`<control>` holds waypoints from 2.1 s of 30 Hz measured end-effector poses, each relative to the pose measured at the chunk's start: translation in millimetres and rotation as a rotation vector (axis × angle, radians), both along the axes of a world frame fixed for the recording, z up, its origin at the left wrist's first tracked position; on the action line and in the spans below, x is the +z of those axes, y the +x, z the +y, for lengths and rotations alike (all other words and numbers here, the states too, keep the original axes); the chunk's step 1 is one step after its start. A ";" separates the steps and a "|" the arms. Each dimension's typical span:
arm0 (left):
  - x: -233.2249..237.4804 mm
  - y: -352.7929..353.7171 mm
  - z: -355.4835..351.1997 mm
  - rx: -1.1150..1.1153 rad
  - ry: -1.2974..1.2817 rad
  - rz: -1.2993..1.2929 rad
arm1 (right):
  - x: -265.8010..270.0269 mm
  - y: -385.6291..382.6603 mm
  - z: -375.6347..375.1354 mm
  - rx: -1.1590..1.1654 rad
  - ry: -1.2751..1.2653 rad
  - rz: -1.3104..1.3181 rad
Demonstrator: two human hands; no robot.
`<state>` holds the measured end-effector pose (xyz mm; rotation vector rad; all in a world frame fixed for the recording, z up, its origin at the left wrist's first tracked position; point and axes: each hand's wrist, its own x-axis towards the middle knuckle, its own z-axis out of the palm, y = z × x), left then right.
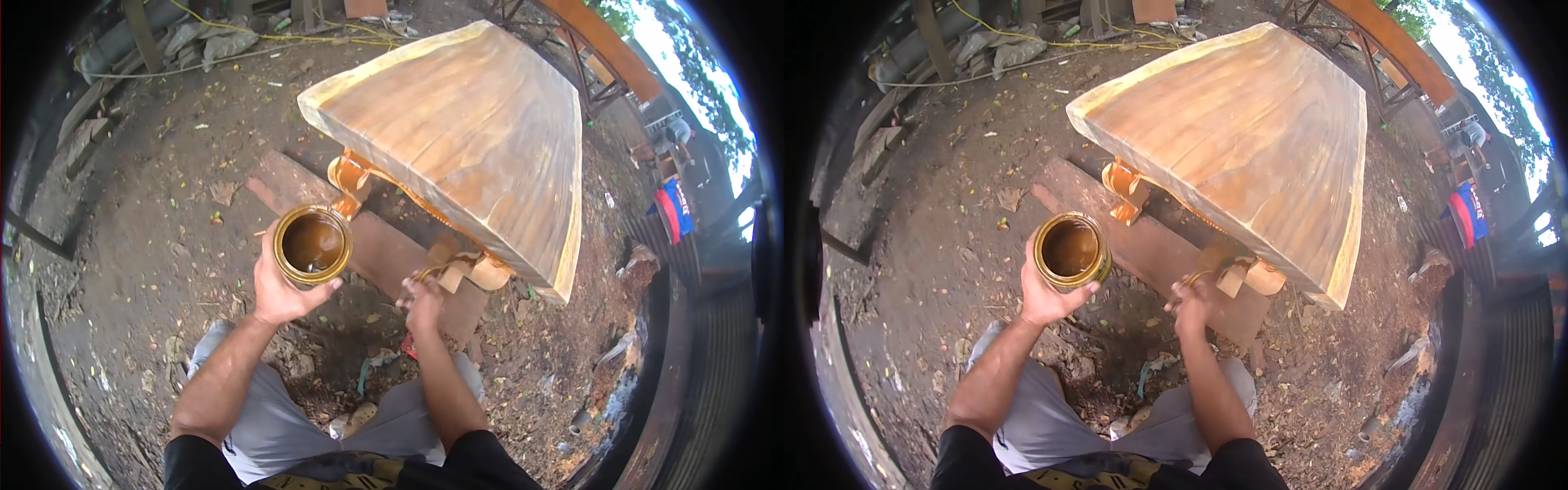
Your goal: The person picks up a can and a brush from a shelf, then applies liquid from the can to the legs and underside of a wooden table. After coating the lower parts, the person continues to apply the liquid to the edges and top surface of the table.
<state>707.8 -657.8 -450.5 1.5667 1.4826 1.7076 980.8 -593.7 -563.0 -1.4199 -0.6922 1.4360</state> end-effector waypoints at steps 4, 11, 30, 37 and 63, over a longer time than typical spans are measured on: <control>4.6 1.3 1.2 0.015 -0.010 0.008 | 6.5 -41.2 -5.1 0.331 0.065 -0.032; -5.8 4.3 -2.0 0.019 -0.018 -0.042 | 23.7 -54.8 31.5 0.337 0.151 -0.331; 1.8 26.9 -2.8 0.008 -0.099 0.004 | 32.1 184.7 -39.0 0.023 0.145 -0.478; -11.5 40.2 -12.3 -0.018 -0.125 -0.042 | -79.2 188.7 -43.4 0.021 0.015 -0.134; -25.4 50.8 -23.7 -0.004 -0.163 0.033 | -205.6 179.2 -6.8 0.028 -0.138 0.119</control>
